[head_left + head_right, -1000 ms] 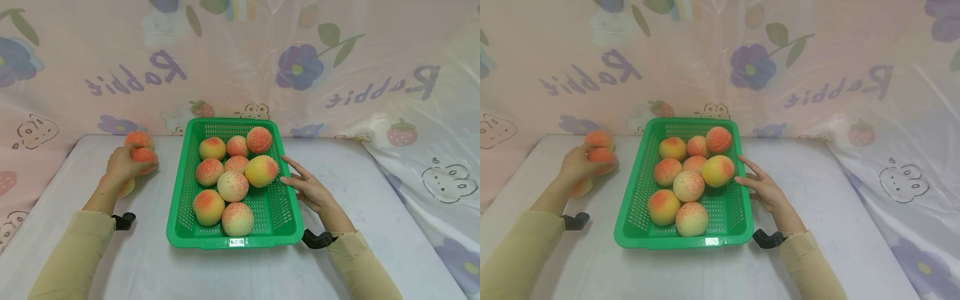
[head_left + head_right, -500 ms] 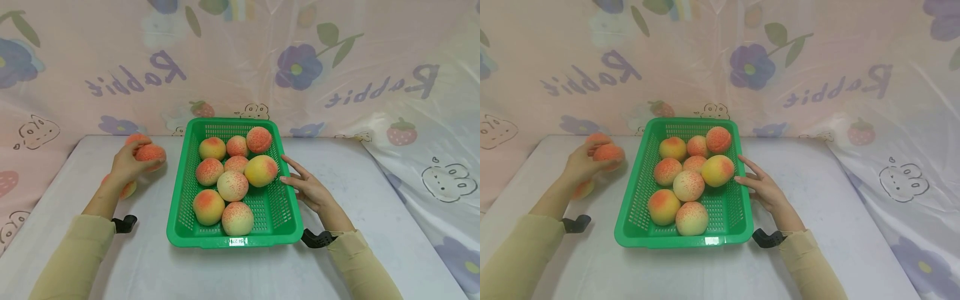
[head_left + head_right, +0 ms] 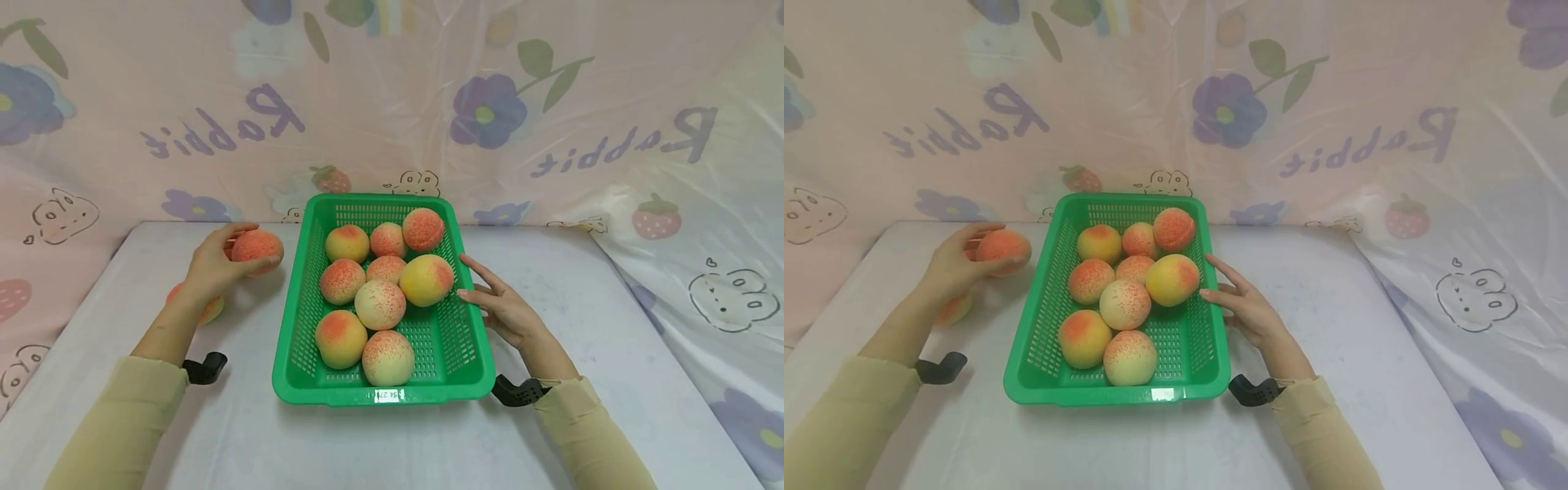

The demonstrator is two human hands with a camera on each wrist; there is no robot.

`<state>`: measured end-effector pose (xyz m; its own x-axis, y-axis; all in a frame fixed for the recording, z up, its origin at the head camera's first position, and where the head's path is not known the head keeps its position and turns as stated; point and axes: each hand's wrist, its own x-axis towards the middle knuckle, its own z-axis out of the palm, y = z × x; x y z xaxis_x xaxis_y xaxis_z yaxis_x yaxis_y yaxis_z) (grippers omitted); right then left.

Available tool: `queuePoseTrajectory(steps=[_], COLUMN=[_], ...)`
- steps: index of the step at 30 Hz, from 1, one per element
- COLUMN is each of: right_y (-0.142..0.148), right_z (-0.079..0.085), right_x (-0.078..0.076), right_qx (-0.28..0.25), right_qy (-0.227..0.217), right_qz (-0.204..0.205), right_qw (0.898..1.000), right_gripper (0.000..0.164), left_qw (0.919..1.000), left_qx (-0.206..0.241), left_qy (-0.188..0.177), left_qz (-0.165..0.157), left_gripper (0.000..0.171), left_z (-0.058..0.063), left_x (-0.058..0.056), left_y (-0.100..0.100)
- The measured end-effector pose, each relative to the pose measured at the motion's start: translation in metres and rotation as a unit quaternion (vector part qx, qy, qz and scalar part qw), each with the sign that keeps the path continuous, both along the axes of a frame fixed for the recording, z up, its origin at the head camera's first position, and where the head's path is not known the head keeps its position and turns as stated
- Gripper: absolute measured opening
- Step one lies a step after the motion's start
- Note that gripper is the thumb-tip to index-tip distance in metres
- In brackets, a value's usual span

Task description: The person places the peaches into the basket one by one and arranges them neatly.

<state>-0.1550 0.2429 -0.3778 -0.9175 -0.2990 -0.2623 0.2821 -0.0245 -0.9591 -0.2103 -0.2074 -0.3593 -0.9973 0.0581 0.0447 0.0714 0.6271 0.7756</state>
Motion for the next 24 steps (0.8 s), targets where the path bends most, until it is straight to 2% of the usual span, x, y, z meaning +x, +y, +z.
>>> queuePoseTrajectory(steps=[9,12,24], right_y=[0.000,0.000,0.000], right_z=[0.000,0.000,0.000], right_x=[0.001,0.001,0.000], right_qx=[0.006,0.006,-0.003], right_qy=[-0.001,-0.001,0.003], right_qz=[-0.003,-0.004,0.001], right_qw=[1.000,1.000,1.000], right_gripper=[0.070,0.070,0.070], left_qw=[0.9997,0.9996,0.9996], left_qx=[0.003,0.005,-0.002], left_qy=[0.020,0.022,0.027], left_qz=[0.011,0.015,-0.013], left_gripper=[0.078,0.079,0.079], left_z=[0.003,0.009,0.035], left_x=[0.006,0.009,0.018], left_y=[0.003,0.007,0.030])
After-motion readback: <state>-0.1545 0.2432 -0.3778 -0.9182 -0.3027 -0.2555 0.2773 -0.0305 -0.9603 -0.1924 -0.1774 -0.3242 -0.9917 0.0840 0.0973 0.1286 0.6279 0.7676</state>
